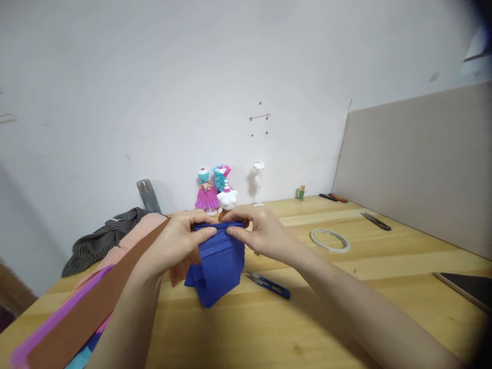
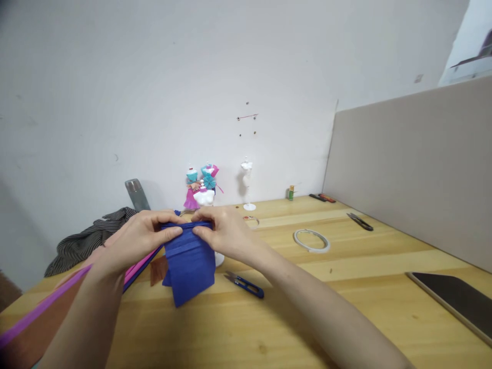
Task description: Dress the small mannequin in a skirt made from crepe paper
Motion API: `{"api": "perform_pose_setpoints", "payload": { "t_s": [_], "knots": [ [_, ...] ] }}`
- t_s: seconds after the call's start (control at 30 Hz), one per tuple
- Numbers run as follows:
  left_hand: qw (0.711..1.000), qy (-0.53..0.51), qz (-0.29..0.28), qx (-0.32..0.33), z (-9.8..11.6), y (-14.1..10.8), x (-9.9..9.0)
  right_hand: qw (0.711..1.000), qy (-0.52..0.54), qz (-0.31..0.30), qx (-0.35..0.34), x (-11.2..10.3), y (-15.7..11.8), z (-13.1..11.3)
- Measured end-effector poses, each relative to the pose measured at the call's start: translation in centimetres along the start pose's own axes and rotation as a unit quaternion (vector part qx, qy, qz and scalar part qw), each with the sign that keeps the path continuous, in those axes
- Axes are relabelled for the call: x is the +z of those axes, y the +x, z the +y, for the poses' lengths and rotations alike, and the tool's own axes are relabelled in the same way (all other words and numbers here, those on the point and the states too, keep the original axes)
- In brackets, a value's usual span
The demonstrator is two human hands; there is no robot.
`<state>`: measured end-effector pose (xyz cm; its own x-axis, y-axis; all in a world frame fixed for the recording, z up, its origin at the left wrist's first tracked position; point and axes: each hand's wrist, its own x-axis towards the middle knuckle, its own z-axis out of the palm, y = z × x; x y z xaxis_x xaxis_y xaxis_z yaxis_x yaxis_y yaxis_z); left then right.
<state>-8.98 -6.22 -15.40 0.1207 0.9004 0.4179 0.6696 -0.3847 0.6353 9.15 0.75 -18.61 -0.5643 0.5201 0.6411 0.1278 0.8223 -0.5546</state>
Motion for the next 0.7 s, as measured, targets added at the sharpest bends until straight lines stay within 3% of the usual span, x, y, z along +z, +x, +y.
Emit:
{"api": "perform_pose_setpoints", "payload": {
  "t_s": [0.27, 0.47, 0.7],
  "knots": [
    [0.996, -0.081, -0.003, -0.044, -0.5, 0.3, 0.3, 0.999, -0.004, 0.037, -0.002, 0.3, 0.1, 0.0],
    [0.991, -0.125, -0.037, -0.032, -1.7, 0.5, 0.7, 0.996, 0.032, 0.077, 0.022, 0.7, 0.3, 0.5],
    [0.992, -0.117, -0.025, -0.030, -1.3, 0.5, 0.9, 0.991, 0.077, 0.103, 0.034, 1.2, 0.5, 1.3]
  ]
}}
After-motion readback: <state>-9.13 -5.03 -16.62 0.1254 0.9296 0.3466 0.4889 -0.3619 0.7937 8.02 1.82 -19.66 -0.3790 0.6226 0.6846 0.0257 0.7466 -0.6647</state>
